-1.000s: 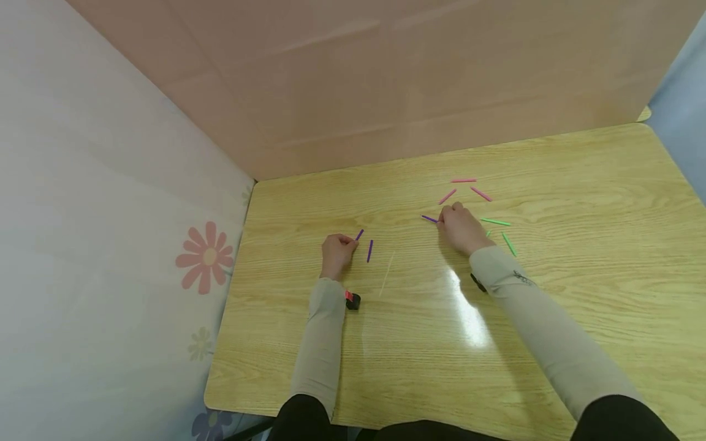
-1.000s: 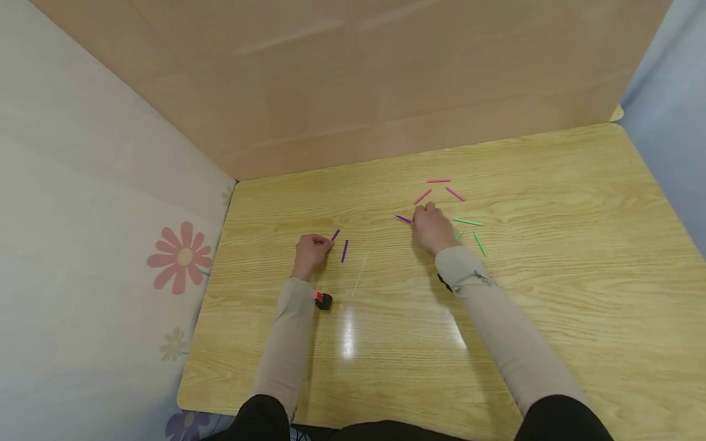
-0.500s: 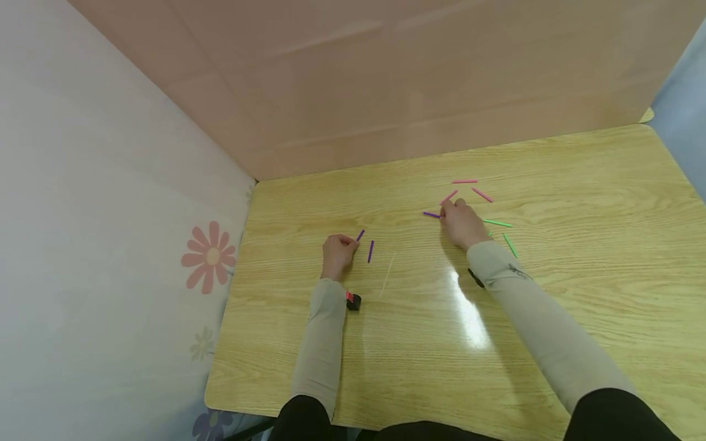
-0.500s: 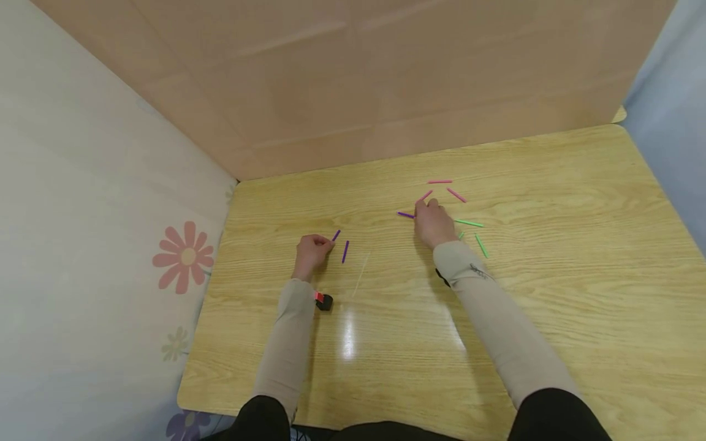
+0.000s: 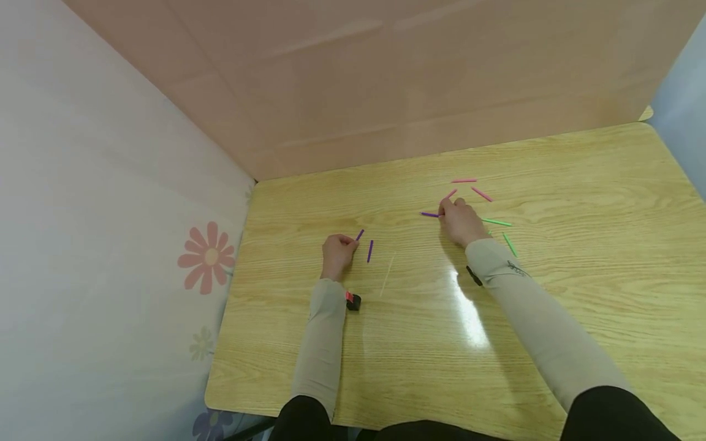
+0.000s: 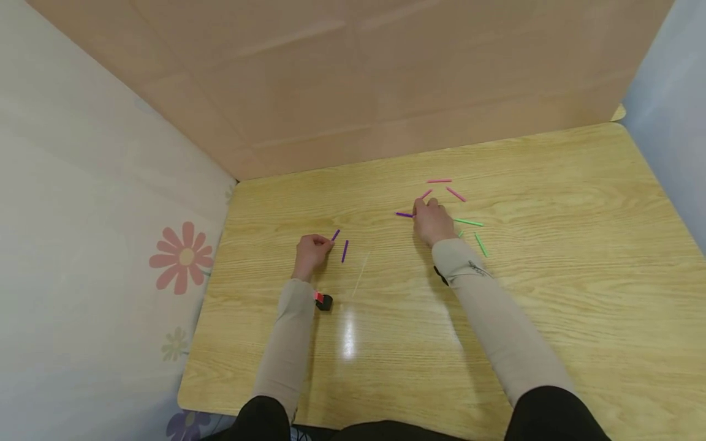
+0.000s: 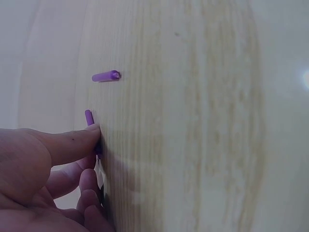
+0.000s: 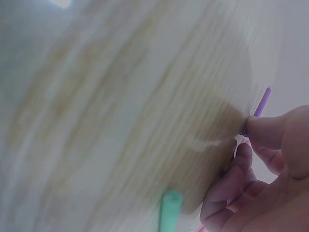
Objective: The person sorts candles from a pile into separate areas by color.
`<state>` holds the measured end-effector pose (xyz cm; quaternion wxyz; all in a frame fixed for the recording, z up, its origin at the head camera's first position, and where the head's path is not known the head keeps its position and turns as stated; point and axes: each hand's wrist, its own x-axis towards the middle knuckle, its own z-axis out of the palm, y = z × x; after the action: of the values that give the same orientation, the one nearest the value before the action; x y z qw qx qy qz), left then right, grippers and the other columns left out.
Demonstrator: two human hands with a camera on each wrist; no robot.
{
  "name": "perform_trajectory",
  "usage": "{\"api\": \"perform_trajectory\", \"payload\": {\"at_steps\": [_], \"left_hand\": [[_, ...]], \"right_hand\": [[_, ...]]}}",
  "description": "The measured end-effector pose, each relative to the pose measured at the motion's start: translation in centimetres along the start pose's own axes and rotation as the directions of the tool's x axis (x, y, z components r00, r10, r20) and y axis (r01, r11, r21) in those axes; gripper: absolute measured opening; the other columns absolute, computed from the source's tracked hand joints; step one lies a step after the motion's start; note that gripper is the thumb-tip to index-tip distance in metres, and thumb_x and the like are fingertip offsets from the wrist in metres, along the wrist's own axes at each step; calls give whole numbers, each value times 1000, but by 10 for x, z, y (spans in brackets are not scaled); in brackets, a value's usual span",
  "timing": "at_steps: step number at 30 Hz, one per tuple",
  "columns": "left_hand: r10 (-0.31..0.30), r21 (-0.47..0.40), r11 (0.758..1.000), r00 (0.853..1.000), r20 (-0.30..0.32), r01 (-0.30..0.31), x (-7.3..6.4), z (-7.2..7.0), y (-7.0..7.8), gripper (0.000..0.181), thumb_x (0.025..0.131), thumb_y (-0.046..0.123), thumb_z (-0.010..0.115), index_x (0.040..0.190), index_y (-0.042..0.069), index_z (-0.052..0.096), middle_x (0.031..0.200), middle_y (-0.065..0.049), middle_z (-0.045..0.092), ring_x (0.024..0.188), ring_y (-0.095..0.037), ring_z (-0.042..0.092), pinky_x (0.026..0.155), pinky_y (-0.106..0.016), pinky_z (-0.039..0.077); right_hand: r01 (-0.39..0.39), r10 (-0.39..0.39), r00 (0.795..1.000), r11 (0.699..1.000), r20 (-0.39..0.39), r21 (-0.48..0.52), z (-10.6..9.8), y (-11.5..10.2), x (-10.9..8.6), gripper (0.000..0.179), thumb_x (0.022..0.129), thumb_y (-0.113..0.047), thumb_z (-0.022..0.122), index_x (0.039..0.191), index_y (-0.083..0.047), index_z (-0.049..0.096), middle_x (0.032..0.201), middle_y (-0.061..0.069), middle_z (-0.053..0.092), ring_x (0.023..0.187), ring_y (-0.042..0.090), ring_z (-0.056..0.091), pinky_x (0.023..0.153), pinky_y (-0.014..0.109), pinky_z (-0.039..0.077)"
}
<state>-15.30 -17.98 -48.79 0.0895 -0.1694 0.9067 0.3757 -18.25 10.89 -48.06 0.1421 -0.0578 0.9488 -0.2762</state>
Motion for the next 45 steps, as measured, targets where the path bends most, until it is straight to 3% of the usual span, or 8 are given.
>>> {"api": "perform_trajectory", "payload": {"at_steps": [10, 45], "left_hand": [[-15, -10, 1000, 1000, 6, 15, 1, -1, -4, 18, 92, 23, 67, 94, 5, 72, 92, -9, 68, 79, -20, 58, 68, -31, 46], [-22, -12, 1000, 1000, 15, 22, 1, -2, -4, 20, 93, 24, 66, 95, 5, 72, 92, -9, 67, 77, -18, 57, 66, -29, 45]], "right_hand": [[-20, 19, 999, 999, 32, 27, -1, -3, 1, 21, 101, -11, 40, 118, -2, 48, 116, 25, 44, 101, 42, 48, 84, 53, 43], [-5, 4, 1000, 999, 21, 32, -1, -3, 2, 22, 100, -14, 42, 115, 0, 50, 121, 28, 44, 106, 46, 48, 92, 57, 41]]}}
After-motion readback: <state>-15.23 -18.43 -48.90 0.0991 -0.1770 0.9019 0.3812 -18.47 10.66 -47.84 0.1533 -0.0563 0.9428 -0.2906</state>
